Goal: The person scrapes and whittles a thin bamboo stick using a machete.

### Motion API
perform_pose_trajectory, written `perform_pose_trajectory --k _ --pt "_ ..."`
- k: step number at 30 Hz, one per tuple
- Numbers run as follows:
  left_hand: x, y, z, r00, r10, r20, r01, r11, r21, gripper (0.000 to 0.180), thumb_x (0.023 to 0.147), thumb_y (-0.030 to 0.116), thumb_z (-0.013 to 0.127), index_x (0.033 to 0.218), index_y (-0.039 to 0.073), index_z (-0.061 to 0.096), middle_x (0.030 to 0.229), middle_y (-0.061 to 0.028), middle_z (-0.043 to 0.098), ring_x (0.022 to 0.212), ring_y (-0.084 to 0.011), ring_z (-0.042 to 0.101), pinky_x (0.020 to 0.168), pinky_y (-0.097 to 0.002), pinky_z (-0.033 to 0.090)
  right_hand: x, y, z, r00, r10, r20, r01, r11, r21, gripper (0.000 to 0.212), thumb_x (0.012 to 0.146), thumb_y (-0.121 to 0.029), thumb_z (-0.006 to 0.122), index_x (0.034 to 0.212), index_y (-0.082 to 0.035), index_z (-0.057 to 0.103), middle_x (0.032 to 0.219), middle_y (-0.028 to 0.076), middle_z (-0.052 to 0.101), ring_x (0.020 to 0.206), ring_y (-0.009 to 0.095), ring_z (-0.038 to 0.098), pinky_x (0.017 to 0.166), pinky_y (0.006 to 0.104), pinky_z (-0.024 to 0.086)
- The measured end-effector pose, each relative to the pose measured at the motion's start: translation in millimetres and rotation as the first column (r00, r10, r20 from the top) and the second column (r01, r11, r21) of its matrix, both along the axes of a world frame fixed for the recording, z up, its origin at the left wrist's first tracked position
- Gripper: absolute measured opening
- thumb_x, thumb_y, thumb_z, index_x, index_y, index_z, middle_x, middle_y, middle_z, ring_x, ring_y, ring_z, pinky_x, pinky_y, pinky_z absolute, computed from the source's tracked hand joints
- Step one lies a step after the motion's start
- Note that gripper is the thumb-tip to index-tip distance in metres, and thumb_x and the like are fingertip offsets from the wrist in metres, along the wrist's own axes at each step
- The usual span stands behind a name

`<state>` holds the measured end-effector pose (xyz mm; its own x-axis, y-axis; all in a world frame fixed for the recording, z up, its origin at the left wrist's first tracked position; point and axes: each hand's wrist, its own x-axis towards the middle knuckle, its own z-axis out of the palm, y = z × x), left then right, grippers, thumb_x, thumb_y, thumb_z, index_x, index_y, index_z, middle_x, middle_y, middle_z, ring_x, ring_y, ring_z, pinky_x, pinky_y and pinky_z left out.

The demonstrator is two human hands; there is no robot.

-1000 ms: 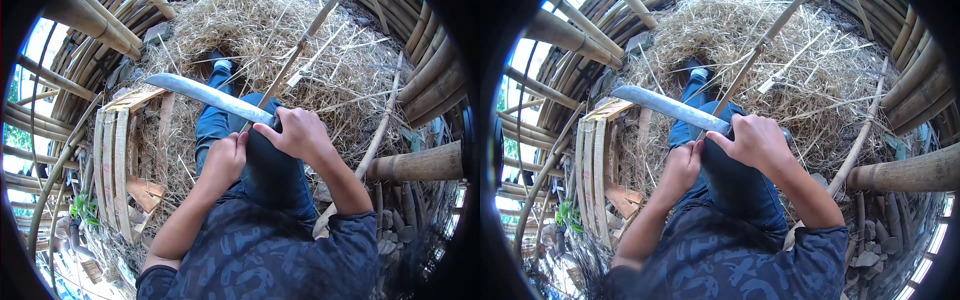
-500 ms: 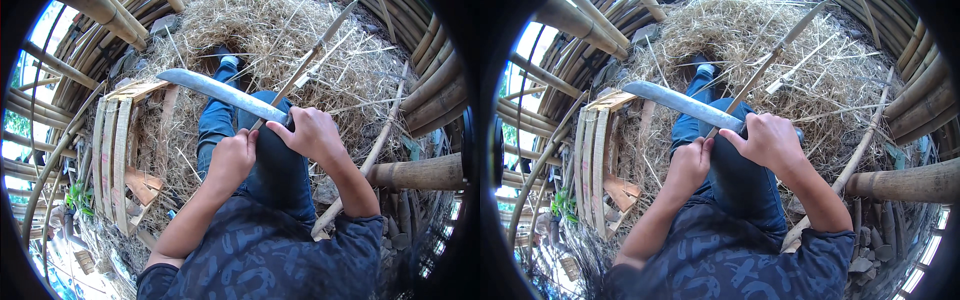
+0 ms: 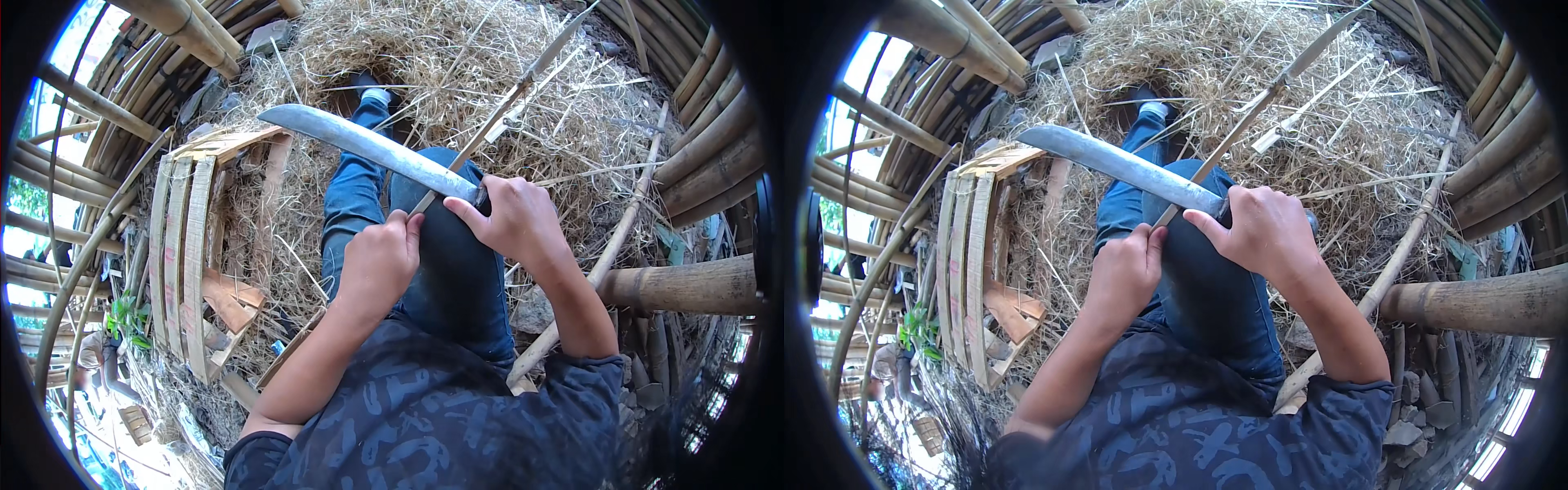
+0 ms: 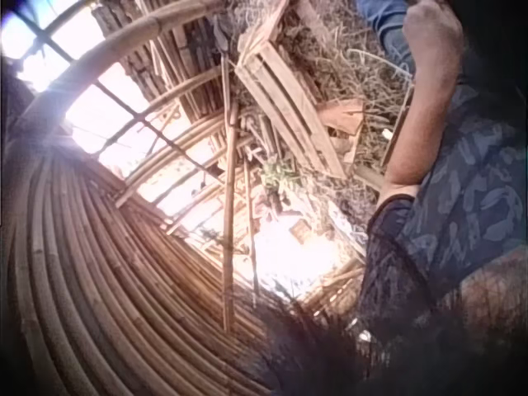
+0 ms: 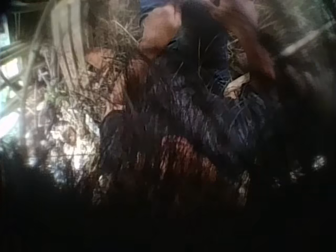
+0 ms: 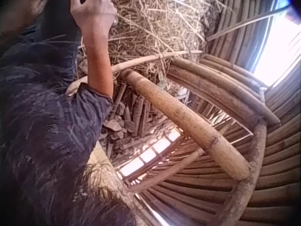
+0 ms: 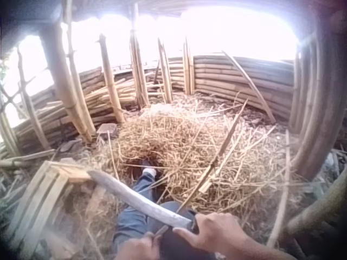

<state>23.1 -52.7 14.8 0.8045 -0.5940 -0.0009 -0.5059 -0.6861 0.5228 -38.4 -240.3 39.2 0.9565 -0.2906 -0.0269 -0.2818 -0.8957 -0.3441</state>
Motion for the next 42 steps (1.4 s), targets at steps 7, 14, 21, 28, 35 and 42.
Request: perform_pose_trajectory --k 7,14,21,28,35,42 --pt "0 0 0 1.0 -0.012 0.027 0.011 1.0 0.017 0.036 0.1 0.028 0.045 0.083 0.0 0.06 0.063 -0.0244 0.061 0.062 -0.0433 0.063 0.056 -0.0513 0.05 -2 -3 -3 1.0 0.003 0.018 -0.002 0.999 -0.036 0.068 0.085 -0.063 0.057 0.076 0.004 0.065 0.07 0.022 0.065 0.069 0.037 0.068 0.065 0.0446 0.054" --pt "-1 0 0 1.0 -0.003 0.011 0.003 1.0 -0.008 0.035 0.1 0.027 0.046 0.083 -0.001 0.059 0.064 -0.0253 0.06 0.063 -0.045 0.061 0.056 -0.0532 0.048 -2 -4 -1 1.0 -0.002 0.014 0.003 0.999 -0.054 0.068 0.084 -0.064 0.057 0.076 0.003 0.065 0.069 0.022 0.065 0.069 0.037 0.068 0.065 0.0446 0.054" --pt "0 0 2 1.0 0.007 0.014 -0.007 1.0 0.029 0.035 0.1 0.027 0.047 0.083 0.0 0.059 0.063 -0.0255 0.06 0.062 -0.0452 0.061 0.056 -0.0537 0.047 -5 -18 1 0.997 -0.083 -0.001 0.083 0.995 -0.051 0.065 0.085 -0.064 0.056 0.078 0.0 0.066 0.071 0.023 0.065 0.072 0.038 0.068 0.067 0.0462 0.054" --pt "-3 11 4 0.998 -0.012 0.06 0.008 0.998 0.058 0.036 0.1 0.03 0.046 0.082 0.001 0.059 0.06 -0.0231 0.06 0.059 -0.0423 0.062 0.053 -0.0504 0.049 -8 -56 1 0.96 -0.268 -0.075 0.271 0.962 0.029 0.066 0.088 -0.063 0.053 0.081 0.002 0.067 0.072 0.021 0.066 0.073 0.037 0.068 0.07 0.0461 0.054" --pt "-6 15 10 0.999 -0.016 0.038 0.011 0.993 0.12 0.032 0.1 0.027 0.048 0.084 0.001 0.058 0.06 -0.0233 0.058 0.059 -0.0436 0.06 0.053 -0.0522 0.045 -21 -70 -2 0.923 -0.382 -0.04 0.384 0.916 0.114 0.066 0.09 -0.06 0.053 0.082 0.004 0.066 0.069 0.021 0.065 0.072 0.036 0.068 0.067 0.0466 0.051" --pt "-5 11 5 0.998 -0.04 0.048 0.032 0.988 0.148 0.028 0.1 0.024 0.047 0.085 0.001 0.056 0.06 -0.0226 0.058 0.058 -0.0436 0.059 0.053 -0.0527 0.044 -21 -24 -7 0.992 -0.117 -0.056 0.128 0.952 0.277 0.066 0.082 -0.063 0.061 0.078 0.003 0.067 0.07 0.022 0.065 0.071 0.036 0.068 0.066 0.0441 0.052"
